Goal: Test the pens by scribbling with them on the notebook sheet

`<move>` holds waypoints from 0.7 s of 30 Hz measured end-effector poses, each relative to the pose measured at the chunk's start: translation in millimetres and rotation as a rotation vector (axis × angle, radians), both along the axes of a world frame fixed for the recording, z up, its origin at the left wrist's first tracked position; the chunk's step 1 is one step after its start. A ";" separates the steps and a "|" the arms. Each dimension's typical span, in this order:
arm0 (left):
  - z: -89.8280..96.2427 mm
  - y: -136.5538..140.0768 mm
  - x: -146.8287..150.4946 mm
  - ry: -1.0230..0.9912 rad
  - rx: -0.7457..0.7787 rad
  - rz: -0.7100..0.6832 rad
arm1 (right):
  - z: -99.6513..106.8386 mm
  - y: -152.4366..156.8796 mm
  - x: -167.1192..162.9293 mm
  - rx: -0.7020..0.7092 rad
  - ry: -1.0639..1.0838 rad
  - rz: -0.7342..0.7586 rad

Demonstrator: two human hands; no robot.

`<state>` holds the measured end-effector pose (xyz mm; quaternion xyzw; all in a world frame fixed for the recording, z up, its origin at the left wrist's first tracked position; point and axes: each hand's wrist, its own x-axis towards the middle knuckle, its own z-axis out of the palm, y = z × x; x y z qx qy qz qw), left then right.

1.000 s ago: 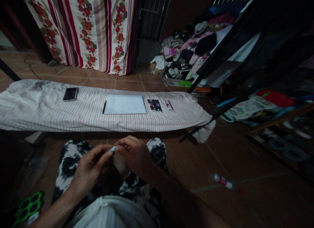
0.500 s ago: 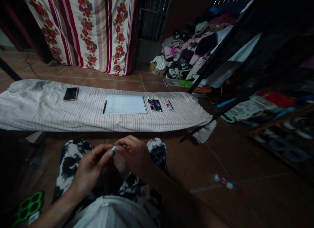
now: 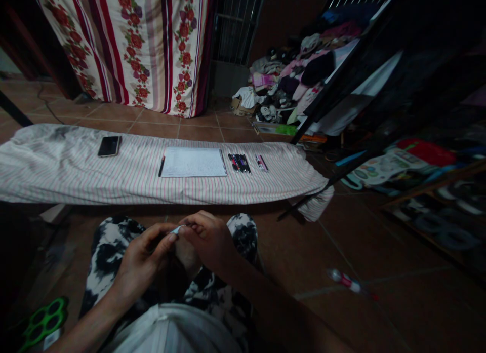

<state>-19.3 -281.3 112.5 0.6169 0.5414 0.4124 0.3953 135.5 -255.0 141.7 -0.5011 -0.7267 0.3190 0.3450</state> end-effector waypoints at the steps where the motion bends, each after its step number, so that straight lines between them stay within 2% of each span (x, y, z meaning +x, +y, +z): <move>1: 0.0 -0.2 0.3 -0.001 0.001 -0.001 | 0.0 0.3 0.1 0.000 0.001 0.001; 15: -0.2 -0.8 1.8 0.137 0.163 0.016 | -3.4 -1.8 -0.7 -0.030 -0.046 -0.072; 21: 1.6 -0.7 2.0 0.136 0.179 0.022 | -2.1 -2.5 -1.6 -0.041 -0.017 -0.063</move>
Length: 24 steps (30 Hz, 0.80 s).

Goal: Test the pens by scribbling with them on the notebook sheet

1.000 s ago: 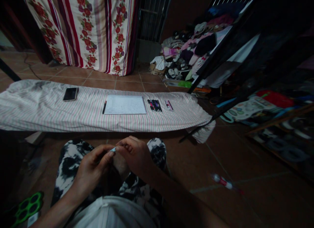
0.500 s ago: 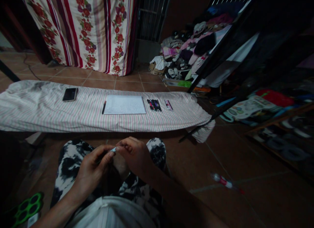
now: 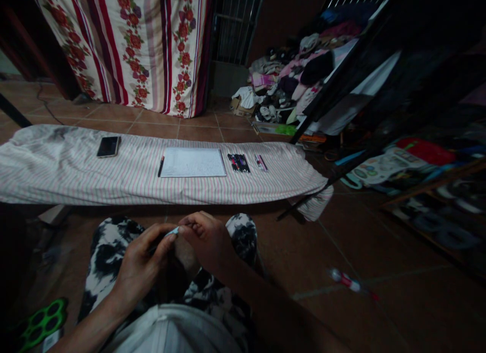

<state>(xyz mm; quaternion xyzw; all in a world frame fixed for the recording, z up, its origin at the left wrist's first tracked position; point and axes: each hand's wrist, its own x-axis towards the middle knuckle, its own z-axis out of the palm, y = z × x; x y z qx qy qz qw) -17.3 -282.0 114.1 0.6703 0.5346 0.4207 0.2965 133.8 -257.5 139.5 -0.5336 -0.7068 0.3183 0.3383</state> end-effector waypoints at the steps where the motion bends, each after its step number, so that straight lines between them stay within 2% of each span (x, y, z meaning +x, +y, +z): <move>1: 0.0 -0.1 -0.2 0.002 0.000 0.001 | 0.1 -0.1 0.1 -0.002 0.004 0.002; 11: -0.4 -0.4 -0.2 0.028 0.039 0.011 | 2.5 0.1 1.1 -0.037 0.034 -0.007; 24: -3.1 -1.4 -0.5 -0.044 -0.051 -0.033 | 2.0 1.2 2.6 0.029 0.026 0.039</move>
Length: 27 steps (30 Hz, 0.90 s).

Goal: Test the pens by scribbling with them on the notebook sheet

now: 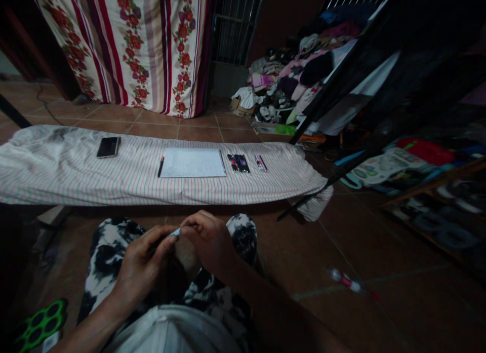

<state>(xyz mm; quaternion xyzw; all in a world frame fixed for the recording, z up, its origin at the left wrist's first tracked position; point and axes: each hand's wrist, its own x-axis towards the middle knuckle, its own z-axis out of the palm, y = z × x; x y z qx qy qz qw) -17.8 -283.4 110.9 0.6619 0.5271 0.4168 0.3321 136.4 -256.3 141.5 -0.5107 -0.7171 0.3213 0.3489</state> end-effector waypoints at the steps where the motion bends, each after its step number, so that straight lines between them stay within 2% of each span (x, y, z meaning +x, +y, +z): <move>1: 0.0 0.1 0.0 -0.003 -0.006 0.002 | -0.3 0.2 0.2 0.002 -0.001 -0.001; 16: -1.1 1.0 0.9 -0.139 -0.175 -0.001 | 1.2 1.7 2.8 -0.011 0.046 0.058; 20: 0.9 1.0 0.8 -0.097 -0.139 -0.010 | 0.9 0.6 2.2 -0.026 0.003 0.021; 27: 3.6 0.0 1.6 0.068 0.045 0.015 | -2.0 -1.8 -1.3 -0.034 -0.089 -0.054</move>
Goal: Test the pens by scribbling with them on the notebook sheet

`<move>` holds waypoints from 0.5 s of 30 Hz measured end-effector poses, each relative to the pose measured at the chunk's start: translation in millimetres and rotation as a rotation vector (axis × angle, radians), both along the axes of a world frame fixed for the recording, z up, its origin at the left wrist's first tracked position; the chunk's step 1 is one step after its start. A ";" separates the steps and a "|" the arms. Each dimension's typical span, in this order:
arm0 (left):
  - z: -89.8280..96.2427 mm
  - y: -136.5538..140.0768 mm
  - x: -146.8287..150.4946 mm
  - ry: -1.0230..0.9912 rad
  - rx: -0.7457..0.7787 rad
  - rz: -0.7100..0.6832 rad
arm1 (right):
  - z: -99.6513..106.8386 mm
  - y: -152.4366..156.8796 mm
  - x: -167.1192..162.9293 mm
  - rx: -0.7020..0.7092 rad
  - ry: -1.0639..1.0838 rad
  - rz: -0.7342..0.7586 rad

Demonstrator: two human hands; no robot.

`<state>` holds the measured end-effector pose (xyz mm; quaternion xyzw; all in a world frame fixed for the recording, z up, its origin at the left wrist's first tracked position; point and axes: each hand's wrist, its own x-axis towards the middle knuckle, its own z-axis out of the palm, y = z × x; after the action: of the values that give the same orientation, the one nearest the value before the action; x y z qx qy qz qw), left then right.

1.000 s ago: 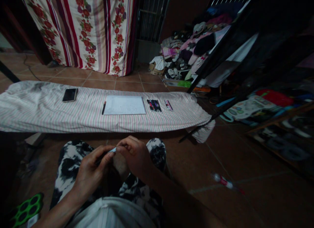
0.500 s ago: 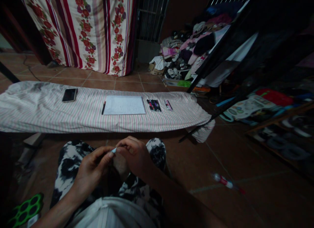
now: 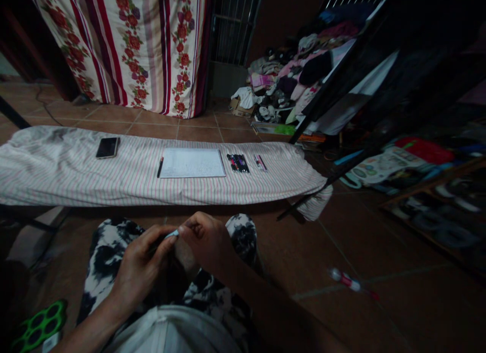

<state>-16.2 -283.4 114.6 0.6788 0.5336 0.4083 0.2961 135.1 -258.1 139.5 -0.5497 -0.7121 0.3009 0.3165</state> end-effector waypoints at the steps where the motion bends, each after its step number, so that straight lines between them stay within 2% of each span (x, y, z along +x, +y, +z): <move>1: 0.1 0.1 0.3 0.022 0.026 0.004 | -0.3 -0.3 -0.3 0.001 -0.007 -0.004; 7: -2.2 1.8 -0.5 0.061 0.112 0.011 | -0.7 -0.2 -1.9 -0.052 0.033 -0.014; 12: -3.4 1.8 -1.9 -0.082 -0.066 -0.017 | -1.0 1.0 -1.4 -0.073 0.169 0.002; 15: -2.7 2.4 -0.6 -0.138 -0.119 -0.008 | -0.8 1.0 -0.5 -0.053 0.181 0.023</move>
<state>-16.8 -281.0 111.9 0.6325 0.5326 0.4202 0.3737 134.6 -257.1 138.7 -0.5203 -0.6787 0.3716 0.3613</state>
